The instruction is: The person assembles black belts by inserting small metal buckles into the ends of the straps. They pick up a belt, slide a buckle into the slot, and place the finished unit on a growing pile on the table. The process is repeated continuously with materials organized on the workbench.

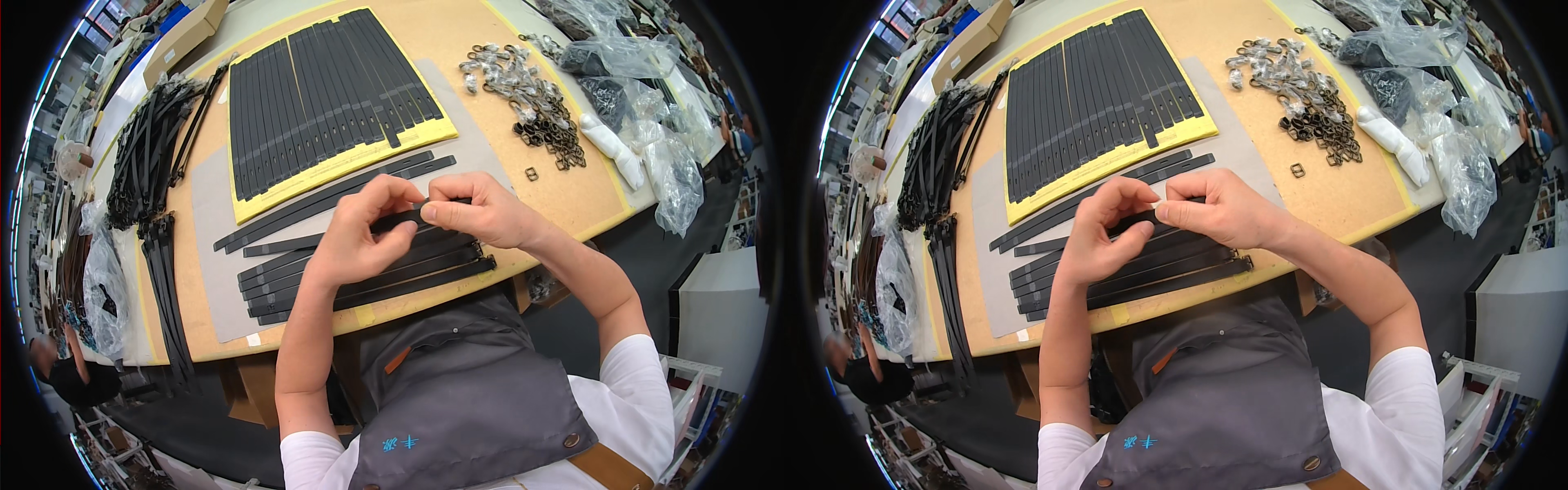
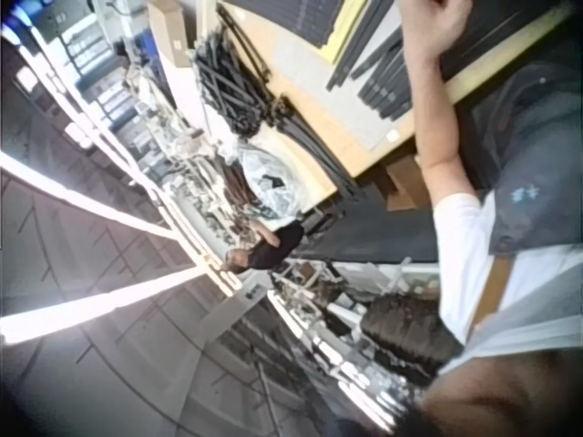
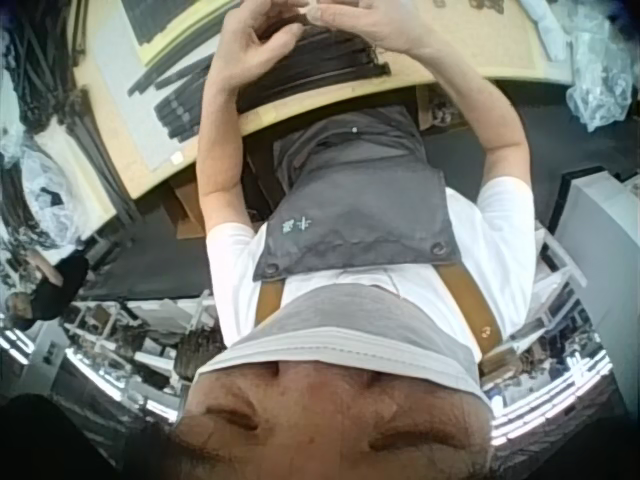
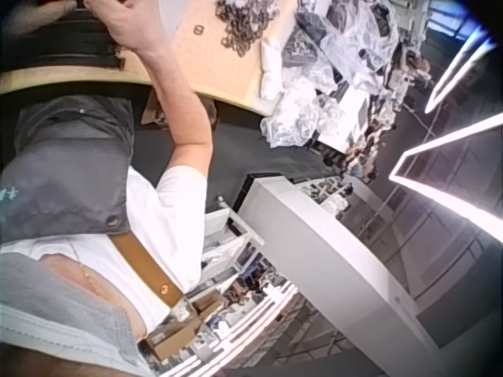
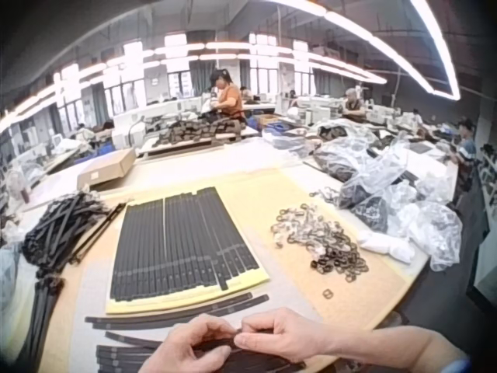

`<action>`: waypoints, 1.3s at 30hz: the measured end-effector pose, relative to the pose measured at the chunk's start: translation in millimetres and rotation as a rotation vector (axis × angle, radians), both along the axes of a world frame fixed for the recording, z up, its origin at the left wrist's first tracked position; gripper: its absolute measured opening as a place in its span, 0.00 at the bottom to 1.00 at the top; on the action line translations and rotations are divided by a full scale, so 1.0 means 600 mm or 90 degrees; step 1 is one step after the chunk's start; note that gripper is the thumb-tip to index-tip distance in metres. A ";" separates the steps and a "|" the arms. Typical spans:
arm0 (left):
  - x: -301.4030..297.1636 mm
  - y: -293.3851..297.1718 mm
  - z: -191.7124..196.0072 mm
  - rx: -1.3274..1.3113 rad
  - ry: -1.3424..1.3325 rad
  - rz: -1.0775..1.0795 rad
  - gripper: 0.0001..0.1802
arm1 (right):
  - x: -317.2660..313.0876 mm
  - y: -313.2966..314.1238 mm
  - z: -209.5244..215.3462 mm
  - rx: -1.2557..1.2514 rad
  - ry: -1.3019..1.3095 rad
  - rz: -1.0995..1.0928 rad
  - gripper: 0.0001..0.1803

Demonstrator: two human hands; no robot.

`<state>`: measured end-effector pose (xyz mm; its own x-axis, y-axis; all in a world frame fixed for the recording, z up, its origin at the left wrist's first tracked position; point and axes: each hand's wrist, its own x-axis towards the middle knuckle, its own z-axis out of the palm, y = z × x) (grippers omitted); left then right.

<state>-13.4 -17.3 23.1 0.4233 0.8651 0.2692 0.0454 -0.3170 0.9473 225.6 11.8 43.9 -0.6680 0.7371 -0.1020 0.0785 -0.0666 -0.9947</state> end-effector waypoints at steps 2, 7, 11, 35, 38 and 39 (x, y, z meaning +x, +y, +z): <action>-0.029 -0.006 0.012 0.025 0.068 0.080 0.14 | 0.007 0.007 0.010 0.023 -0.007 -0.017 0.18; -0.108 -0.037 0.048 0.105 0.246 0.170 0.06 | 0.022 0.006 0.000 0.090 -0.054 -0.059 0.26; -0.150 -0.068 0.046 0.070 0.366 0.148 0.06 | 0.009 -0.013 -0.029 0.235 -0.160 -0.055 0.27; -0.024 0.022 0.001 0.233 0.348 0.164 0.13 | 0.002 0.034 -0.003 0.178 -0.087 -0.061 0.07; -0.007 0.028 -0.006 0.155 0.274 0.108 0.11 | 0.050 0.043 -0.017 0.219 -0.142 -0.103 0.08; -0.003 0.031 -0.008 0.196 0.294 0.123 0.09 | 0.081 0.053 -0.017 0.196 -0.187 -0.162 0.09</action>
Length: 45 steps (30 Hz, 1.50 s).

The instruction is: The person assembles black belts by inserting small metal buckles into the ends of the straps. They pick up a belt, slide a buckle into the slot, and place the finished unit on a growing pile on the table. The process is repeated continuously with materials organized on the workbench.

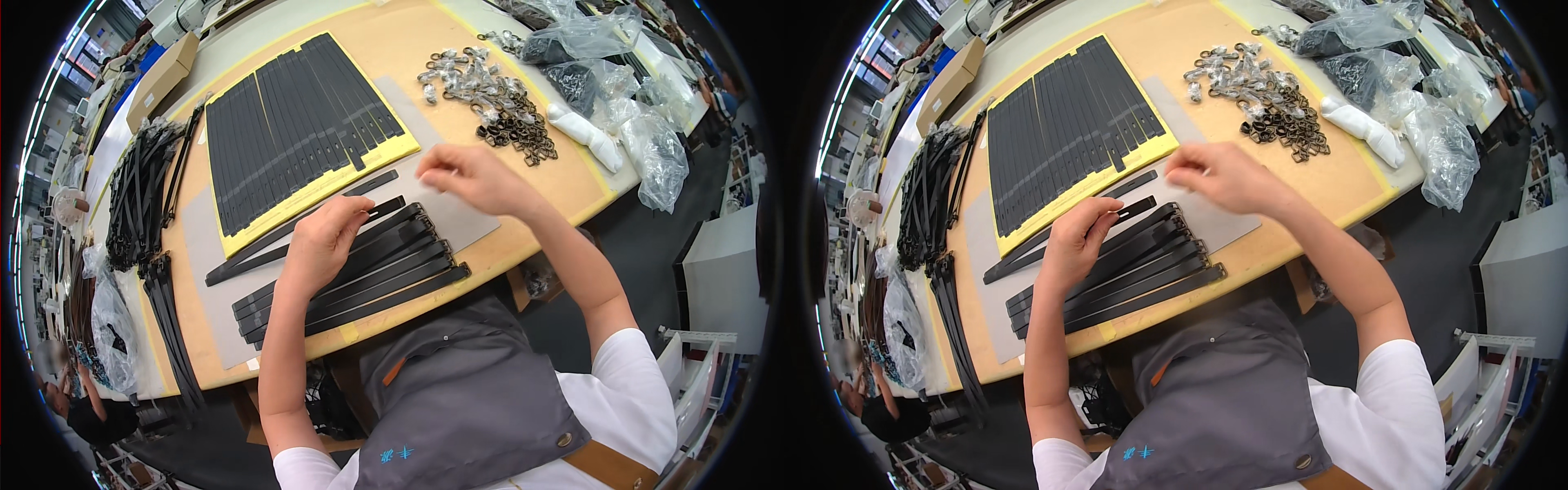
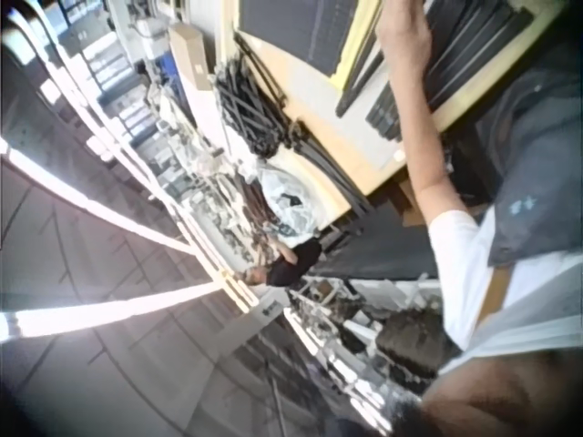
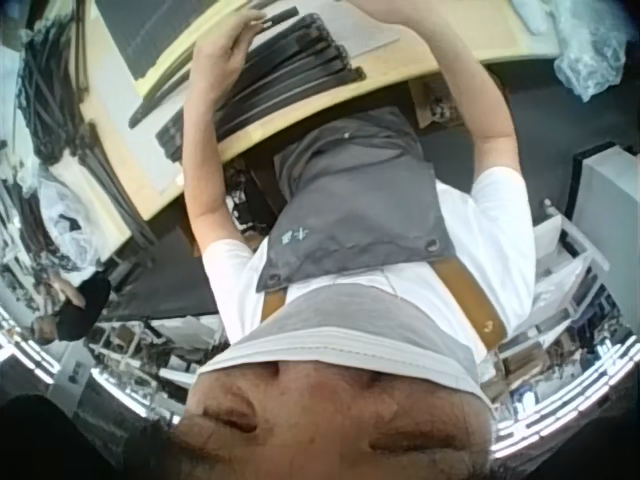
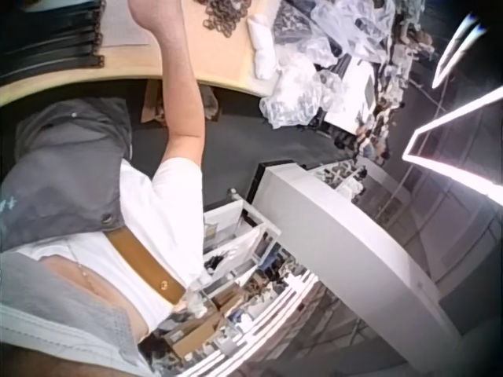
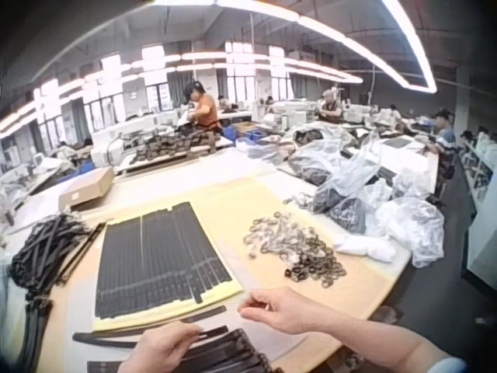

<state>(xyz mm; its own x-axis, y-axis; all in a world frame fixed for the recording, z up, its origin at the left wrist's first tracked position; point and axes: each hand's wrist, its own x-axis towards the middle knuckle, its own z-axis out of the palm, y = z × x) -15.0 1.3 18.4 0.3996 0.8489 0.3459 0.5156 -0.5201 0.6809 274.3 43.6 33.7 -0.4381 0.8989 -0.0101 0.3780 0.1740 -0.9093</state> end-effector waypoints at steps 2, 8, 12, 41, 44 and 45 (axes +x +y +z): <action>-0.004 0.010 -0.006 0.017 0.050 0.013 0.08 | 0.080 0.029 0.003 0.065 -0.088 -0.124 0.09; 0.001 0.023 -0.014 -0.041 0.025 0.029 0.08 | 0.213 0.054 -0.016 0.159 -0.258 -0.326 0.09; 0.007 0.020 -0.006 -0.138 0.022 0.035 0.11 | 0.195 0.049 -0.039 0.135 -0.265 -0.282 0.09; 0.013 -0.016 -0.006 0.118 -0.054 0.047 0.12 | -0.096 -0.064 -0.035 -0.149 0.308 -0.070 0.15; 0.014 -0.018 -0.004 0.119 -0.040 0.031 0.14 | -0.100 -0.068 -0.023 -0.124 0.247 -0.089 0.15; 0.014 -0.018 -0.004 0.119 -0.036 0.021 0.15 | -0.102 -0.069 -0.023 -0.127 0.244 -0.075 0.14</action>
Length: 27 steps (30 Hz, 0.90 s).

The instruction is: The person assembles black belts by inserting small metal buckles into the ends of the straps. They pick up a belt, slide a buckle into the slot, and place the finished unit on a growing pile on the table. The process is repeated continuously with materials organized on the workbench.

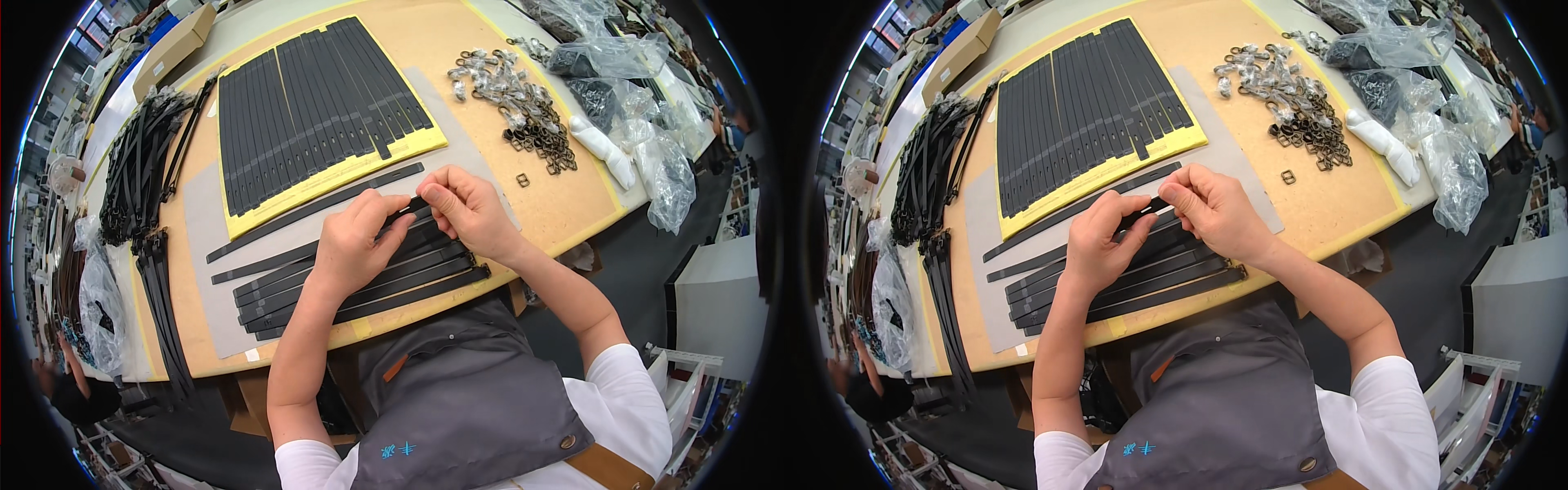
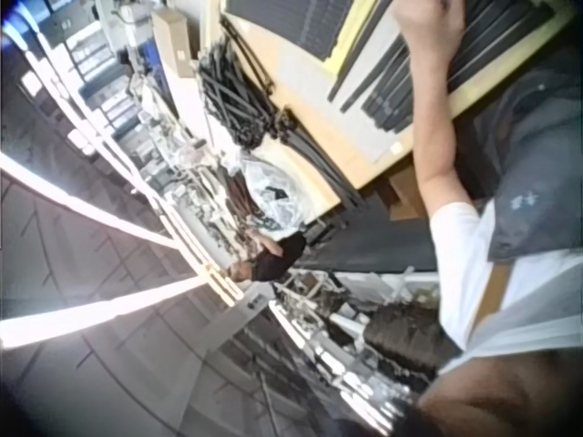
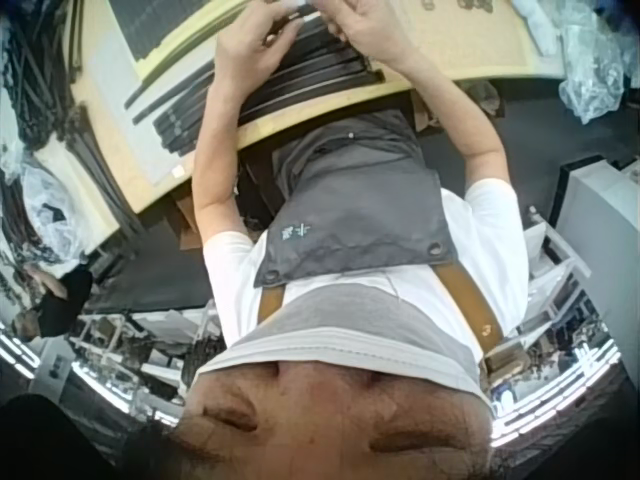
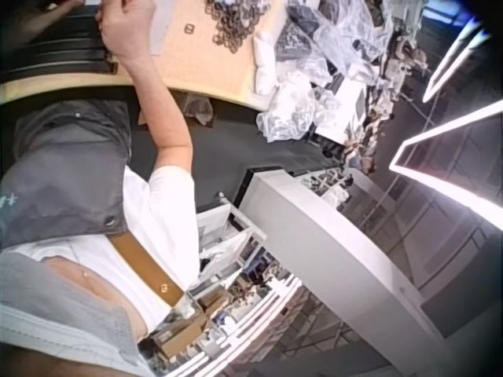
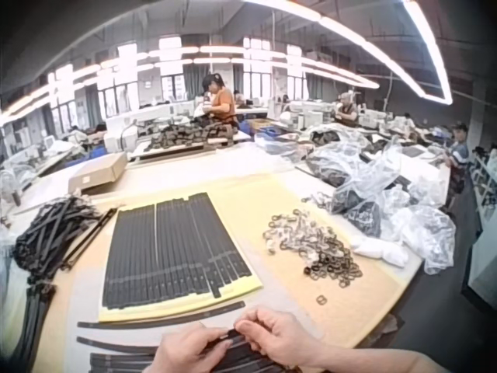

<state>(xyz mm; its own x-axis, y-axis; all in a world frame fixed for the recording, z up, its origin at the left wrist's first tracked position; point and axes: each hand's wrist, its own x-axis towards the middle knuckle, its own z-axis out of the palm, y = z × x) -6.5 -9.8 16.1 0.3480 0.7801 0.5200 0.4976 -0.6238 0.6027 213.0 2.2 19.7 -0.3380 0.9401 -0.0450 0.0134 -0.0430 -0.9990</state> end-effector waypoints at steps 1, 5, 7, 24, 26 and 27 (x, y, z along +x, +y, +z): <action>0.002 0.001 -0.002 0.004 -0.017 -0.018 0.17 | -0.002 -0.001 0.000 0.000 -0.003 0.012 0.14; 0.007 -0.004 -0.027 -0.013 -0.120 -0.039 0.22 | -0.012 0.001 0.013 -0.109 0.087 0.064 0.14; 0.001 -0.007 -0.029 -0.058 -0.135 -0.050 0.27 | -0.012 0.003 0.017 -0.104 0.070 0.097 0.15; -0.009 -0.010 0.001 -0.141 -0.112 -0.025 0.10 | 0.218 0.053 -0.008 0.265 -0.774 -0.126 0.11; -0.012 -0.010 0.004 -0.149 -0.110 -0.021 0.08 | 0.220 0.063 -0.005 0.209 -0.629 -0.165 0.10; -0.014 -0.010 0.004 -0.146 -0.106 -0.021 0.08 | 0.221 0.065 -0.003 0.182 -0.557 -0.183 0.10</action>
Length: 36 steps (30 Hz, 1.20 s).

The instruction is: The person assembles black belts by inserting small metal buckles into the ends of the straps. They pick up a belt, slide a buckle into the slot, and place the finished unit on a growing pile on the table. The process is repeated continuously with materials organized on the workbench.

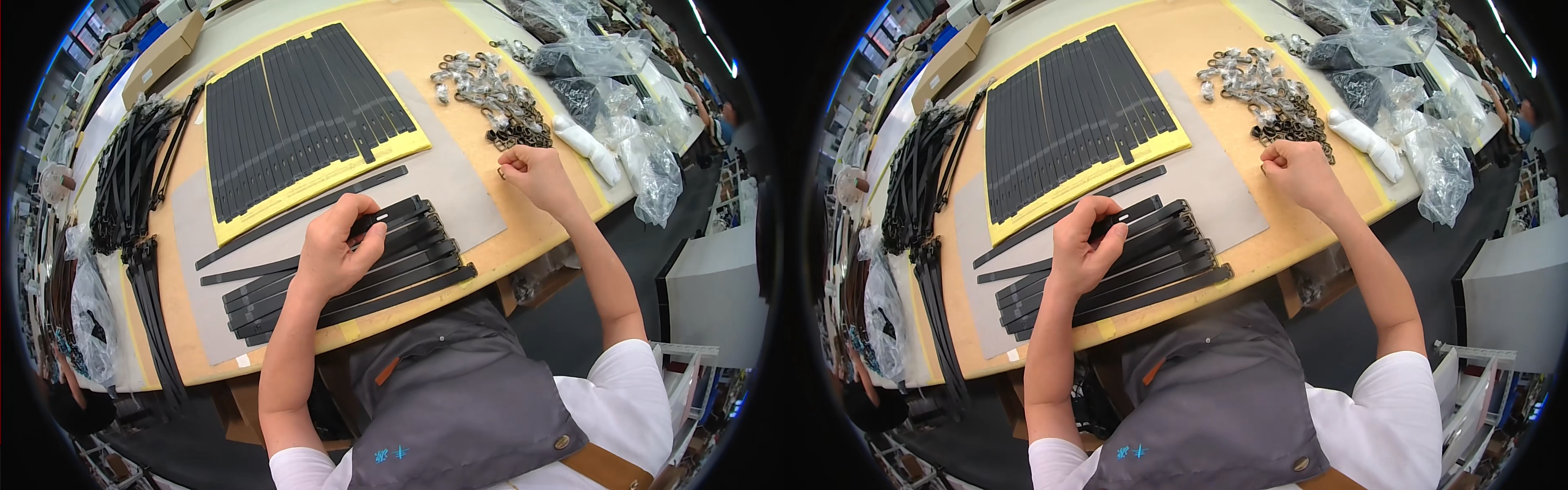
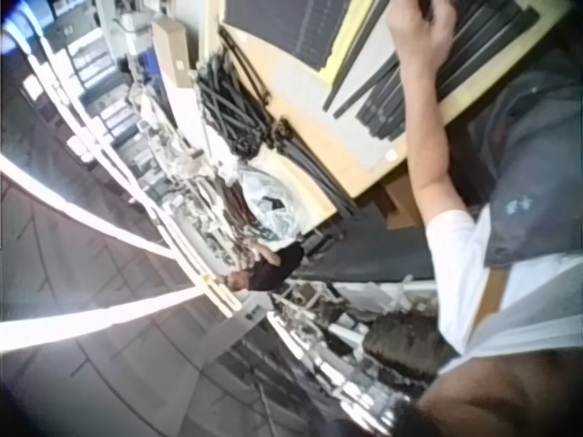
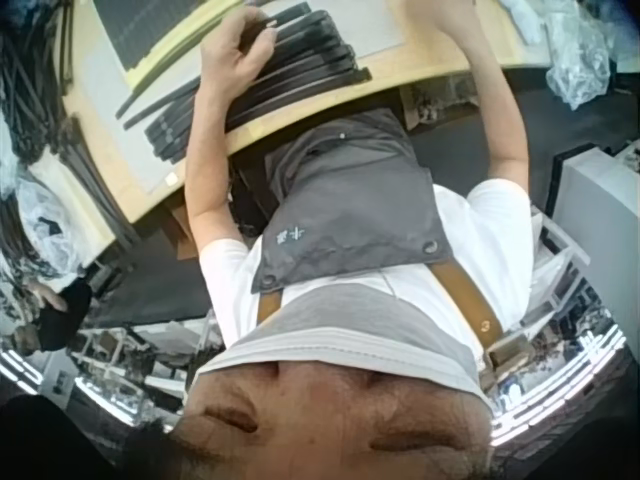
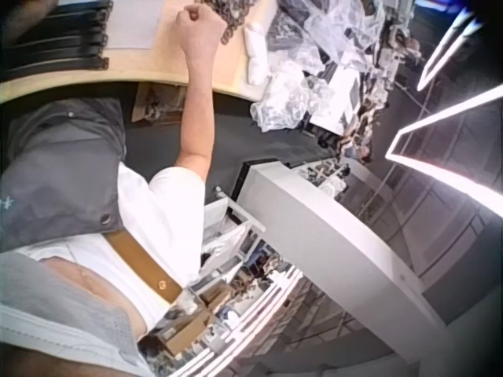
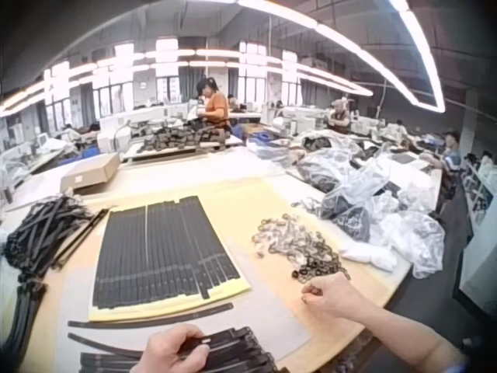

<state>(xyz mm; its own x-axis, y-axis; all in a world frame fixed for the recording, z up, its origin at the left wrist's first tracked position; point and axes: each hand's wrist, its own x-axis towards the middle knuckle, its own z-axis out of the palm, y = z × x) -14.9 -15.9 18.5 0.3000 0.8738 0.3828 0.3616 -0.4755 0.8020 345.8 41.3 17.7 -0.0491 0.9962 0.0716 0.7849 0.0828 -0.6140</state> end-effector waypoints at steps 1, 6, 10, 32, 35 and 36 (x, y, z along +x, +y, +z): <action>-0.002 -0.001 -0.001 0.002 0.003 0.002 0.08 | 0.003 0.000 -0.002 -0.036 0.040 -0.009 0.10; -0.005 0.003 -0.004 0.013 0.024 0.009 0.09 | 0.014 -0.013 0.008 -0.091 -0.035 -0.055 0.08; -0.001 0.003 -0.009 0.036 0.044 0.014 0.09 | 0.038 -0.015 -0.002 -0.019 0.046 0.033 0.08; 0.002 0.007 -0.014 0.000 0.007 -0.059 0.12 | -0.103 -0.022 0.059 -0.334 0.346 0.384 0.06; -0.003 0.007 -0.007 -0.021 0.006 -0.062 0.12 | -0.123 -0.016 0.065 -0.355 0.319 0.433 0.04; -0.002 0.006 -0.001 -0.034 0.011 -0.060 0.12 | -0.126 -0.013 0.064 -0.351 0.315 0.450 0.03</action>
